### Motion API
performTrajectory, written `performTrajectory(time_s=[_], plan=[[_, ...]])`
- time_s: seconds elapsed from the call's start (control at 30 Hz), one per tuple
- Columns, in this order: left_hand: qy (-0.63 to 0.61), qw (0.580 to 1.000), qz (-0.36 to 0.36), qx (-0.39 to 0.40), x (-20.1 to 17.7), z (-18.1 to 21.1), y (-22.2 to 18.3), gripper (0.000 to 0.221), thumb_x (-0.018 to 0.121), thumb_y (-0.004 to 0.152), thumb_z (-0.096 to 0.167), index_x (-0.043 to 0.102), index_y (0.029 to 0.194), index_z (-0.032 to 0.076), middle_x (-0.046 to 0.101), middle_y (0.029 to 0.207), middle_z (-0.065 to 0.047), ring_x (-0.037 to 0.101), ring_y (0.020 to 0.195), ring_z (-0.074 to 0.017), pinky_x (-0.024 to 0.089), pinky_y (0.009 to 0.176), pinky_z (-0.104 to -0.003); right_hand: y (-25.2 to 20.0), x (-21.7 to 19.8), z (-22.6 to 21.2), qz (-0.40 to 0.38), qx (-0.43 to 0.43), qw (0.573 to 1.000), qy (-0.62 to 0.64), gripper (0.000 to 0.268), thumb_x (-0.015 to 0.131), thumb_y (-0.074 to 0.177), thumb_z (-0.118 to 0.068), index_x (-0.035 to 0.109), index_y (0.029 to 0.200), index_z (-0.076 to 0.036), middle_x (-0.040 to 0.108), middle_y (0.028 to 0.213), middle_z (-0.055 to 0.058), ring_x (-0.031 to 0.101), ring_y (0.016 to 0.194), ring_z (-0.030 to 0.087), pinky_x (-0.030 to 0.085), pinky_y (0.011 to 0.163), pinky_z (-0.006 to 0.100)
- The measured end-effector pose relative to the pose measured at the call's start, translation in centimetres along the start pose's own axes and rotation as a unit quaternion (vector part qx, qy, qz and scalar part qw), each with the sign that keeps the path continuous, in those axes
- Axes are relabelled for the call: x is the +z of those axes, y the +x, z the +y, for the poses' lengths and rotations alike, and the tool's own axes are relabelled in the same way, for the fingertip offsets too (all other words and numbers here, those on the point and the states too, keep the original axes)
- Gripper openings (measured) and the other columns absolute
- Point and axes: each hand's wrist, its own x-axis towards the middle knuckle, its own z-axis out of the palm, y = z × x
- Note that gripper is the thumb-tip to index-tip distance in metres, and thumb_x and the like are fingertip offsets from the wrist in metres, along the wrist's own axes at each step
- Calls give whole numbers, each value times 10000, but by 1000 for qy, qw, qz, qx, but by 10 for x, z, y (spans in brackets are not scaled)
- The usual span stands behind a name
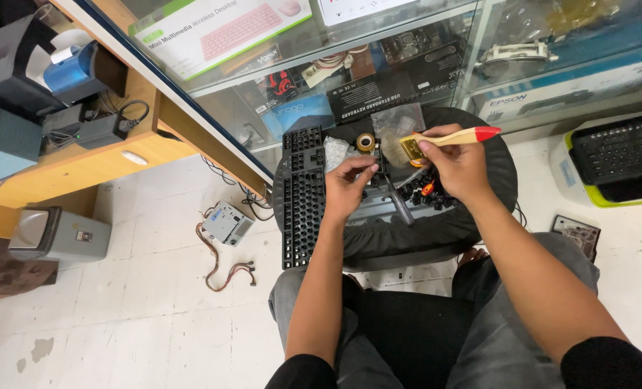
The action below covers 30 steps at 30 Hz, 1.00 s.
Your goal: Cleaning dust from keyboard components and frame using a brush
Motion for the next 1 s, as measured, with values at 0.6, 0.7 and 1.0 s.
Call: performTrajectory(time_s=[0.6, 0.7, 1.0], plan=[[-57, 998, 7, -30, -8, -12, 2, 156, 841, 902, -8, 785, 1046, -34, 775, 1039, -233, 732, 1038, -249, 621, 852, -409, -5, 7, -4, 6, 33, 999, -38, 209, 777, 980, -54, 702, 1167, 2, 695, 857, 215, 734, 699, 227, 635, 610, 300], [-80, 996, 3, -34, -7, -20, 3, 207, 834, 901, -28, 735, 1080, -58, 769, 1047, -252, 741, 1048, -283, 626, 876, -423, -6, 9, -11, 2, 36, 998, 50, 226, 773, 974, -56, 671, 1163, 13, 692, 849, 188, 737, 681, 215, 636, 581, 292], [-131, 989, 23, -71, 1, -22, -1, 287, 842, 894, -6, 673, 1126, -5, 778, 1067, -194, 714, 1069, -207, 619, 907, -402, -6, 14, -9, 46, 46, 993, 100, 243, 762, 996, -122, 660, 1167, 17, 703, 925, 150, 742, 745, 180, 659, 634, 308]])
